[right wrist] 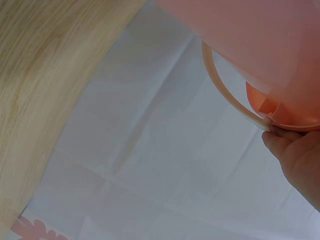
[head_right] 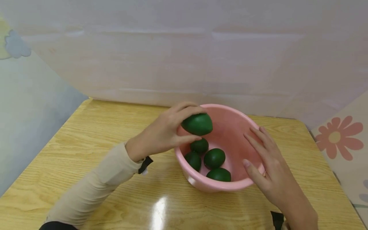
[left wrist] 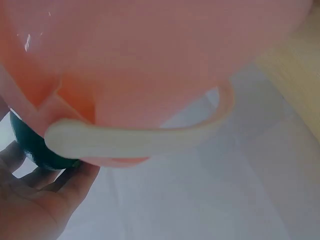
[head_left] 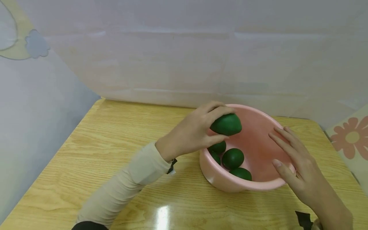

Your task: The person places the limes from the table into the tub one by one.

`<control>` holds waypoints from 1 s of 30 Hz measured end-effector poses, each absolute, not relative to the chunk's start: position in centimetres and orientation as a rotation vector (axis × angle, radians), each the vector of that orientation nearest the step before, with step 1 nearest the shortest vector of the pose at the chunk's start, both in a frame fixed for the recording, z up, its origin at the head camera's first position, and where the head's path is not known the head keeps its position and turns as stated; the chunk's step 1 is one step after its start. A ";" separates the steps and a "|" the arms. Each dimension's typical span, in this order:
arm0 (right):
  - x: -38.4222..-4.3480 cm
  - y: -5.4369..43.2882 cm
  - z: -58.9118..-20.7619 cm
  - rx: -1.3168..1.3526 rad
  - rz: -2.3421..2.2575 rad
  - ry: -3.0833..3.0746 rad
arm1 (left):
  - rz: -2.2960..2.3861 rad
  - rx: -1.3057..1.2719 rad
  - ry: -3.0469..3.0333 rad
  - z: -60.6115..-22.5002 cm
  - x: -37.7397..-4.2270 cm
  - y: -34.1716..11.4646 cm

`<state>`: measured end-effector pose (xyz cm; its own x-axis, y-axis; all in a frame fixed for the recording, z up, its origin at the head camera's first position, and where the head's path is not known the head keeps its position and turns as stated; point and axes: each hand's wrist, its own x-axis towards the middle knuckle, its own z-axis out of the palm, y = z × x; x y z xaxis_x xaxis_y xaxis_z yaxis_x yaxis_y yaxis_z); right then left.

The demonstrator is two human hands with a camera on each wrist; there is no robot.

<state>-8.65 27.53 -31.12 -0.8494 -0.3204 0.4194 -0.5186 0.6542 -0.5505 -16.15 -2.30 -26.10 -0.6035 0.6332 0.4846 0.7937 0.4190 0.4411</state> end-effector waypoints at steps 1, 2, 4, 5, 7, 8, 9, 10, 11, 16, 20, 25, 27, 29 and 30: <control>-8.6 27.5 -31.1 0.672 0.992 -2.590 | -0.959 -1.255 -2.438 -26.1 -16.1 -2.2; -8.6 27.5 -31.2 0.671 0.993 -2.593 | -0.958 -1.261 -2.442 -26.2 -16.0 -2.0; -8.6 27.5 -31.1 0.662 1.001 -2.599 | -0.960 -1.278 -2.453 -26.2 -16.0 -1.8; -8.6 27.5 -31.1 0.657 1.003 -2.604 | -0.962 -1.286 -2.462 -26.2 -15.9 -1.7; -8.5 27.4 -31.0 0.651 1.005 -2.610 | -0.950 -1.303 -2.472 -26.3 -15.9 -1.5; -8.5 27.4 -30.9 0.649 1.005 -2.612 | -0.946 -1.309 -2.480 -26.3 -15.8 -1.4; -8.5 27.3 -30.9 0.647 1.003 -2.613 | -0.943 -1.312 -2.491 -26.4 -15.8 -1.4; -8.5 27.3 -30.9 0.649 0.999 -2.614 | -0.935 -1.313 -2.499 -26.4 -15.8 -1.3; -8.5 27.3 -30.8 0.651 0.992 -2.615 | -0.928 -1.315 -2.504 -26.5 -15.8 -1.2; -8.5 27.3 -30.9 0.665 0.982 -2.607 | -0.889 -1.320 -2.502 -26.6 -15.6 -0.8; -8.6 27.4 -31.1 0.685 0.976 -2.591 | -0.859 -1.335 -2.496 -26.8 -15.5 -0.4; -8.6 27.4 -31.3 0.687 0.972 -2.585 | -0.821 -1.350 -2.537 -26.7 -15.4 -0.1; -8.6 27.4 -31.3 0.684 0.970 -2.584 | -0.805 -1.356 -2.571 -26.5 -15.3 0.1; -8.6 27.4 -31.3 0.683 0.968 -2.583 | -0.795 -1.361 -2.612 -26.4 -15.3 0.4; -8.6 27.4 -31.3 0.683 0.968 -2.583 | -0.786 -1.364 -2.635 -26.3 -15.2 0.5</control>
<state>-8.58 27.43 -31.27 -0.8425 -0.3266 0.4285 -0.5277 0.6603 -0.5343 -15.24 0.49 -26.31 -0.6028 0.7437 0.2891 0.7805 0.4744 0.4071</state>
